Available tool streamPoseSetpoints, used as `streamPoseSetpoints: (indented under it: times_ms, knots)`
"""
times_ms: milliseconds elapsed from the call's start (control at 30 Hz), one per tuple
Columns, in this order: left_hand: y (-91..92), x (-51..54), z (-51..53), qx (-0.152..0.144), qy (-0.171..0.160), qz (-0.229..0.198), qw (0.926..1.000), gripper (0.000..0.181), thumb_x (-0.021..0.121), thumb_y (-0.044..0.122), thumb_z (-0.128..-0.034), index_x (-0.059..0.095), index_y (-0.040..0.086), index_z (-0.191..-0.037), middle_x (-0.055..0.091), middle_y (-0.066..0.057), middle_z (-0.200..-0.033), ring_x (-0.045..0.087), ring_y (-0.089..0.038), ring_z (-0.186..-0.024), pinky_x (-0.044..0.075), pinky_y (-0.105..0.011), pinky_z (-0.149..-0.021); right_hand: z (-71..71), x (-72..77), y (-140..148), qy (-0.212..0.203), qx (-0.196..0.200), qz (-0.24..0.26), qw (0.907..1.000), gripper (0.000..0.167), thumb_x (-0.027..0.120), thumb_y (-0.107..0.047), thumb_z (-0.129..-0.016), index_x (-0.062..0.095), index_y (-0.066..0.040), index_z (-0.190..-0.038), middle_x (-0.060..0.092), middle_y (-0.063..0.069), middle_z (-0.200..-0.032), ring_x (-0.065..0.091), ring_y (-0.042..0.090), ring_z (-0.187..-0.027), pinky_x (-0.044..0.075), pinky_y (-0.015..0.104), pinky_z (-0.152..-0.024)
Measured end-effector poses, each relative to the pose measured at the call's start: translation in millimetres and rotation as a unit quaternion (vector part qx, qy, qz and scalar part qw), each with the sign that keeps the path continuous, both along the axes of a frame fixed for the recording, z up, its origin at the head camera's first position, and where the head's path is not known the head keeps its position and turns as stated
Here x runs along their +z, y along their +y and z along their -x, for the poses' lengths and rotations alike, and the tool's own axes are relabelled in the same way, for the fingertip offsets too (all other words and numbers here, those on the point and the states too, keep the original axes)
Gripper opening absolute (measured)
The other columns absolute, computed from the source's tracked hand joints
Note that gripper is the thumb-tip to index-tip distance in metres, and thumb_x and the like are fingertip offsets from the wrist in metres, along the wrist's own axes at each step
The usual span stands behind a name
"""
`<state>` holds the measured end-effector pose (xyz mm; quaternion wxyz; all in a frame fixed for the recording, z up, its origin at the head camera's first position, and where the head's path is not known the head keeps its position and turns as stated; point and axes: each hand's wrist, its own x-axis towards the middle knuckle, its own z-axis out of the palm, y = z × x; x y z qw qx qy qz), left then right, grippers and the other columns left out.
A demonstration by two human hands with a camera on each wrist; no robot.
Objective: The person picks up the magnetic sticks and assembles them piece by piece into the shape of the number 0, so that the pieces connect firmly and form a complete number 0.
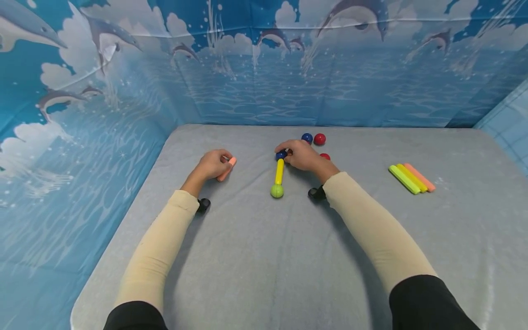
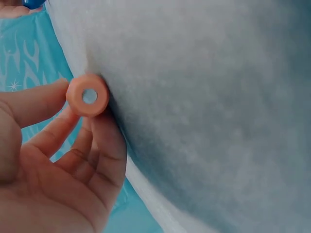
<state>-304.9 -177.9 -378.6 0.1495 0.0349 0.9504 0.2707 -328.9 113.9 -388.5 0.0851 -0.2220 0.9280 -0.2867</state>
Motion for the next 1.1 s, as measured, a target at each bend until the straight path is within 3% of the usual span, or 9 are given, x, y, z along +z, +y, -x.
streamPoseSetpoints:
  times_ms: [333,467,633,767,867,967,1100]
  knots:
    - [4.6,2.8,-2.2,0.011,-0.041,0.009,0.999,0.047,0.055,0.018,-0.0952,0.05,0.011,-0.141,0.058,-0.015,-0.132,0.06,-0.025,-0.093,0.049,-0.034,-0.075,0.0,-0.3,-1,-0.009,-0.008,0.002,0.9999,0.036,0.061,-0.001,-0.094,0.067,-0.014,-0.128,0.061,0.011,-0.134,0.054,0.028,-0.103,0.051,0.042,-0.096]
    - [8.6,3.1,-9.2,0.002,-0.04,0.007,0.9991,0.045,0.054,0.016,-0.0953,0.049,0.011,-0.14,0.057,-0.014,-0.132,0.06,-0.025,-0.09,0.048,-0.033,-0.073,1.0,-1.5,0,-0.01,-0.011,0.0,0.9999,0.036,0.061,-0.001,-0.094,0.067,-0.014,-0.127,0.061,0.011,-0.134,0.054,0.027,-0.104,0.051,0.042,-0.096]
    - [17.3,1.0,-26.1,-0.03,-0.02,-0.007,0.9993,0.045,0.054,0.016,-0.0953,0.052,0.013,-0.14,0.06,-0.014,-0.129,0.062,-0.026,-0.095,0.05,-0.034,-0.072,2.2,-1.6,1,-0.01,-0.008,0.0,0.9999,0.037,0.061,-0.001,-0.094,0.067,-0.014,-0.128,0.061,0.012,-0.134,0.054,0.028,-0.103,0.051,0.042,-0.094]
    - [28.3,-0.9,-41.3,-0.068,-0.013,-0.052,0.9962,0.044,0.056,0.016,-0.0957,0.054,0.016,-0.139,0.062,-0.014,-0.125,0.063,-0.026,-0.097,0.051,-0.032,-0.073,3.4,-1.9,1,-0.009,-0.009,-0.003,0.9999,0.037,0.061,-0.002,-0.094,0.066,-0.015,-0.128,0.061,0.011,-0.135,0.054,0.028,-0.103,0.052,0.042,-0.095]
    - [37.7,-1.7,-52.6,-0.085,-0.026,-0.108,0.9902,0.044,0.058,0.014,-0.0955,0.056,0.016,-0.139,0.062,-0.015,-0.123,0.063,-0.024,-0.094,0.051,-0.031,-0.072,4.0,-2.3,2,-0.007,-0.01,-0.007,0.9999,0.037,0.061,-0.002,-0.094,0.067,-0.015,-0.128,0.061,0.011,-0.135,0.054,0.027,-0.103,0.052,0.042,-0.096]
    - [47.3,-2.6,-64.5,-0.085,-0.057,-0.173,0.9796,0.044,0.06,0.012,-0.0957,0.055,0.014,-0.139,0.061,-0.017,-0.121,0.063,-0.022,-0.087,0.053,-0.031,-0.069,4.1,-2.7,2,-0.004,-0.009,-0.011,0.9999,0.036,0.062,-0.003,-0.094,0.067,-0.016,-0.128,0.061,0.01,-0.134,0.054,0.027,-0.103,0.052,0.042,-0.095]
    - [62.1,-4.6,-81.9,-0.064,-0.102,-0.237,0.964,0.042,0.061,0.012,-0.0967,0.056,0.013,-0.139,0.062,-0.015,-0.117,0.064,-0.019,-0.079,0.057,-0.031,-0.069,3.8,-2.8,1,0.004,-0.004,-0.009,0.9999,0.036,0.062,-0.002,-0.094,0.067,-0.015,-0.127,0.062,0.011,-0.133,0.055,0.027,-0.1,0.052,0.042,-0.093]
